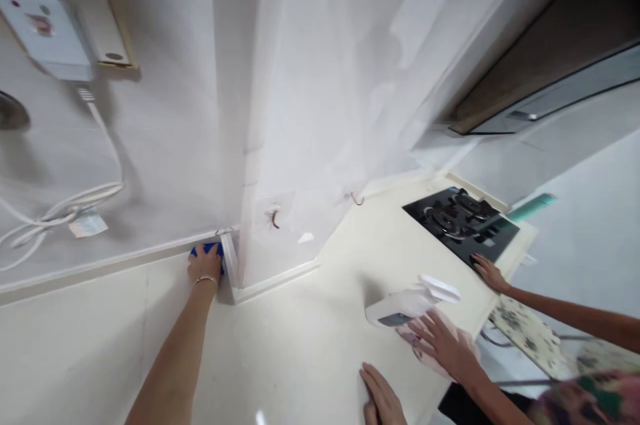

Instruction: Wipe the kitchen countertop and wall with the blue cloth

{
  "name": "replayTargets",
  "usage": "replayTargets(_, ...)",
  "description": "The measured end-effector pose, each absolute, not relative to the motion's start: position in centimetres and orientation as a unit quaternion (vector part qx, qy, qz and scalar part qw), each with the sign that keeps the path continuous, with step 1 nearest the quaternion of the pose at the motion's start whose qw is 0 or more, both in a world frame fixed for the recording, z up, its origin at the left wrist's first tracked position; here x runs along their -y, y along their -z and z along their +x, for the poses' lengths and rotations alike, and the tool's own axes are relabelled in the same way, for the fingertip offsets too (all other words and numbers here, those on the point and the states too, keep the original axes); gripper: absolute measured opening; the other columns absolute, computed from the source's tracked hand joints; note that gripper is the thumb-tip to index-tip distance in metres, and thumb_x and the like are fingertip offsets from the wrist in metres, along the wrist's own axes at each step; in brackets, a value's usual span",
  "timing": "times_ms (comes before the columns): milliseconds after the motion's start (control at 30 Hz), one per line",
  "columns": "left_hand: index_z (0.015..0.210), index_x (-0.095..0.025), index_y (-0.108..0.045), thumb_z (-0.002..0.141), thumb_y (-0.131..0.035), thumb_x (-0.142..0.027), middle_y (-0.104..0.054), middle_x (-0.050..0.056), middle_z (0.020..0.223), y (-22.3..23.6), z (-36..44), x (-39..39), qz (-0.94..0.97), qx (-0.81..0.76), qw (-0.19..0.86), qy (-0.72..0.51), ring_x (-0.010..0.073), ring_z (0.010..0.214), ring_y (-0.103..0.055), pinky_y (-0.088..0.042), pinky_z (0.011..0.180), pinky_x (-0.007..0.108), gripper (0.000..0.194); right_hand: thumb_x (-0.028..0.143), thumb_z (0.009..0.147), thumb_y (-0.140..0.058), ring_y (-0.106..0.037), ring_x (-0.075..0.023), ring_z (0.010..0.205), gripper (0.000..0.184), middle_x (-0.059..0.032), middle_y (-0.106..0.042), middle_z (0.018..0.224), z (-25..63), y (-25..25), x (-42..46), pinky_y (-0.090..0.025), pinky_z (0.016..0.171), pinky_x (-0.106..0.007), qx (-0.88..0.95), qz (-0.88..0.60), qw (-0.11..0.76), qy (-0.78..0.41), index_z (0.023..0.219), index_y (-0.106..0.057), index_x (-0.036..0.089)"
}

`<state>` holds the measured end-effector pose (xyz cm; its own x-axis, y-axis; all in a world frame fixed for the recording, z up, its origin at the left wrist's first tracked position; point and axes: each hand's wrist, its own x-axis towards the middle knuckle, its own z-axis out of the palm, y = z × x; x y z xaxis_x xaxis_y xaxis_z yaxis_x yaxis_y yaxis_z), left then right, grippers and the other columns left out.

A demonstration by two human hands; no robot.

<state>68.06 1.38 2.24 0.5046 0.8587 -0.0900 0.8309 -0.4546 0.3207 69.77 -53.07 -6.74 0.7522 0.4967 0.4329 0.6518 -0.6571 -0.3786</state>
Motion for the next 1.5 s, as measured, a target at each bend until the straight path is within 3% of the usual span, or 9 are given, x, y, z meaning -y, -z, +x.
replayTargets(267,0.139,-0.029,-0.053,0.093,-0.025,-0.047,-0.036,0.013,0.146,-3.1,64.5,0.7,0.872,-0.458,0.175,-0.008,0.0428,0.126,-0.042,-0.047,0.097,0.054,0.057,0.017,0.088,-0.045,-0.055,-0.0249,0.129,0.06,-0.0007,-0.055,0.144,69.5,5.5,52.5,-0.056,0.103,-0.047,0.336,-0.889,0.268,0.156,0.144,-0.045,0.038)
replayTargets(433,0.13,-0.025,-0.061,0.093,-0.028,-0.043,-0.046,0.016,0.136,-0.4,60.1,4.9,0.915,-0.382,0.128,-0.039,0.0339,0.123,-0.048,-0.046,0.101,0.051,0.053,0.005,0.082,-0.041,-0.052,-0.0235,0.132,0.062,-0.0079,-0.057,0.14,69.3,5.5,52.2,-0.052,0.107,-0.048,0.338,-0.884,0.288,0.148,0.14,-0.05,0.025)
replayTargets(600,0.119,-0.036,-0.068,0.083,-0.049,-0.033,-0.057,0.009,0.125,1.6,55.1,11.1,0.957,-0.267,0.084,-0.076,0.0286,0.112,-0.055,-0.05,0.098,0.048,0.04,0.003,0.078,-0.042,-0.051,-0.0228,0.132,0.064,-0.009,-0.056,0.141,69.4,5.5,52.1,-0.05,0.108,-0.047,0.338,-0.881,0.294,0.15,0.14,-0.05,0.022)
replayTargets(900,0.131,-0.034,-0.061,0.092,-0.039,-0.029,-0.056,0.012,0.132,1.2,54.3,26.8,0.972,-0.198,0.044,-0.117,0.0258,0.092,-0.055,-0.056,0.078,0.041,0.045,0.001,0.075,-0.042,-0.048,-0.0245,0.132,0.065,-0.0119,-0.055,0.141,69.5,5.4,52.2,-0.047,0.109,-0.049,0.338,-0.88,0.307,0.132,0.137,-0.051,0.016)
replayTargets(1133,0.145,-0.029,-0.043,0.092,-0.046,-0.043,-0.039,0.011,0.151,-0.7,56.1,31.7,0.952,-0.078,0.283,-0.085,0.0303,0.128,-0.047,-0.043,0.11,0.053,0.055,0.005,0.079,-0.039,-0.051,-0.025,0.128,0.055,-0.0139,-0.059,0.133,68.7,5.0,51.9,-0.046,0.109,-0.051,0.29,-0.872,0.383,0.093,0.131,-0.056,0.015)
replayTargets(1267,0.149,-0.021,-0.033,0.094,-0.037,-0.05,-0.028,0.017,0.154,-0.8,54.0,28.9,0.882,-0.177,0.428,-0.086,0.0205,0.113,-0.059,-0.05,0.105,0.044,0.062,0.01,0.087,-0.035,-0.043,-0.0243,0.136,0.062,-0.0135,-0.049,0.145,65.9,1.8,49.5,-0.042,0.112,-0.049,0.3,-0.858,0.411,0.072,0.149,-0.035,0.018)
replayTargets(1367,0.145,-0.014,-0.039,0.092,-0.032,-0.054,-0.039,0.018,0.149,-0.7,50.3,25.2,0.881,-0.275,0.366,-0.121,0.026,0.124,-0.053,-0.042,0.113,0.048,0.066,0.019,0.089,-0.045,-0.022,-0.0301,0.148,0.061,-0.0072,-0.037,0.156,63.4,-0.6,47.3,-0.025,0.12,-0.058,0.397,-0.845,0.357,0.026,0.149,-0.036,0.025)
replayTargets(1433,0.141,-0.011,-0.043,0.092,-0.028,-0.054,-0.045,0.019,0.144,-0.5,46.5,22.6,0.889,-0.333,0.277,-0.145,0.0304,0.138,-0.04,-0.03,0.12,0.052,0.067,0.031,0.091,-0.051,-0.016,-0.0349,0.149,0.056,-0.0075,-0.034,0.158,62.2,-0.9,46.2,-0.018,0.12,-0.064,0.451,-0.835,0.315,-0.01,0.146,-0.042,0.026)
replayTargets(1500,0.142,-0.01,-0.043,0.089,-0.028,-0.053,-0.046,0.022,0.144,0.0,42.0,20.4,0.882,-0.405,0.186,-0.155,0.0329,0.139,-0.038,-0.031,0.119,0.053,0.069,0.041,0.092,-0.052,-0.016,-0.0374,0.149,0.056,-0.0105,-0.032,0.158,61.8,-0.1,45.5,-0.017,0.118,-0.066,0.479,-0.826,0.294,-0.031,0.145,-0.044,0.024)
